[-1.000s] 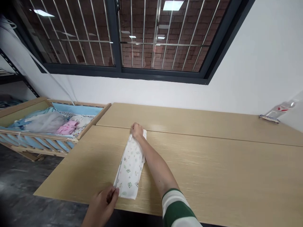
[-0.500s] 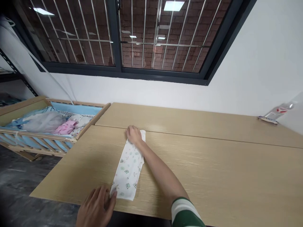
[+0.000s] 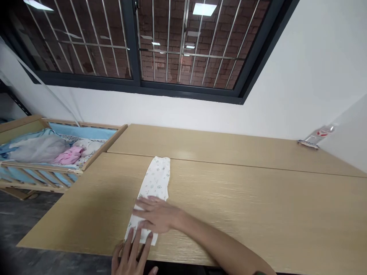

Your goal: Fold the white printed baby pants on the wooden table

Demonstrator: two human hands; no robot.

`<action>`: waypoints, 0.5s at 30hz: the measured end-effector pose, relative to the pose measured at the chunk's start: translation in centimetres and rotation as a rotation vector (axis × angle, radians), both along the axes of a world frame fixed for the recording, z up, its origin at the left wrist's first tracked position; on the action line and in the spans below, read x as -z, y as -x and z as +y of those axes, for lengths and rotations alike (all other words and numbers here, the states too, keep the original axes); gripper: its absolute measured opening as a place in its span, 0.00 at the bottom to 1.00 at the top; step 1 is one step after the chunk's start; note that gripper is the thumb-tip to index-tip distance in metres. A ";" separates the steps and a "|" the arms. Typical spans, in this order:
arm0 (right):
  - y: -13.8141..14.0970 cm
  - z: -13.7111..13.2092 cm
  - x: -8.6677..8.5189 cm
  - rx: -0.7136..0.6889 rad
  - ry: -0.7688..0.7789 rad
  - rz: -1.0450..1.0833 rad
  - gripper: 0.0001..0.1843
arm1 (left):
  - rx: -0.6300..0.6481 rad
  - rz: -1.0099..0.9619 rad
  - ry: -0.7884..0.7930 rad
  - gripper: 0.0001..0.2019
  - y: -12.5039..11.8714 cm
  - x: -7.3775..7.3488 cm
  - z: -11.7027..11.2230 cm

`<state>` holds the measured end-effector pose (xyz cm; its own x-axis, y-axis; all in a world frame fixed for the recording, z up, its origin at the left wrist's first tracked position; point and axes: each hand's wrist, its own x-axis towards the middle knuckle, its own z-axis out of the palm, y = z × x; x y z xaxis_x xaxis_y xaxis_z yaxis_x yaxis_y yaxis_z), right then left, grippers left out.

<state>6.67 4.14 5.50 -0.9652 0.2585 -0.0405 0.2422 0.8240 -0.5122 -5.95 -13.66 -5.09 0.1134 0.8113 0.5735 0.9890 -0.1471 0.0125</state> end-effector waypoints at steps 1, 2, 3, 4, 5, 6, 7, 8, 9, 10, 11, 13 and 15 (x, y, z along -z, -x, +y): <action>-0.1 1.1 0.2 0.043 -0.010 -0.025 0.34 | 0.000 0.019 -0.001 0.29 0.0 -0.3 0.0; -0.1 2.4 0.5 0.084 -0.023 -0.049 0.35 | -0.001 0.037 -0.003 0.29 0.0 -0.6 0.1; -0.1 3.7 0.7 0.123 -0.039 -0.068 0.35 | -0.006 0.050 -0.003 0.30 0.0 -0.9 0.2; -0.1 5.2 0.8 0.162 -0.058 -0.083 0.36 | -0.013 0.056 0.002 0.30 0.0 -1.1 0.2; 0.0 6.6 1.0 0.200 -0.078 -0.094 0.36 | -0.020 0.058 0.009 0.31 0.0 -1.2 0.2; 0.0 8.2 1.2 0.238 -0.100 -0.103 0.36 | -0.027 0.059 0.016 0.31 0.0 -1.3 0.2; 0.0 9.8 1.4 0.276 -0.120 -0.114 0.36 | -0.031 0.062 0.022 0.31 0.0 -1.3 0.2; 0.0 11.4 1.5 0.313 -0.138 -0.126 0.37 | -0.032 0.067 0.025 0.31 0.0 -1.3 0.2; 0.0 12.9 1.7 0.345 -0.153 -0.140 0.37 | -0.034 0.077 0.027 0.31 0.0 -1.4 0.1; -0.1 14.5 1.8 0.370 -0.166 -0.154 0.36 | -0.037 0.087 0.028 0.31 0.1 -1.4 0.1; -0.1 15.9 1.9 0.387 -0.178 -0.165 0.35 | -0.040 0.096 0.029 0.30 0.1 -1.4 0.1; -0.4 18.1 2.1 0.398 -0.197 -0.172 0.34 | -0.044 0.108 0.031 0.29 0.3 -1.5 0.1; -0.7 19.6 2.2 0.395 -0.208 -0.164 0.33 | -0.045 0.103 0.041 0.28 0.4 -1.4 0.1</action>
<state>7.36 23.75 3.29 -0.7766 0.6231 -0.0929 0.6215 0.7337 -0.2745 -6.36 -13.56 -3.68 0.1330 0.8393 0.5271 0.9910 -0.1041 -0.0842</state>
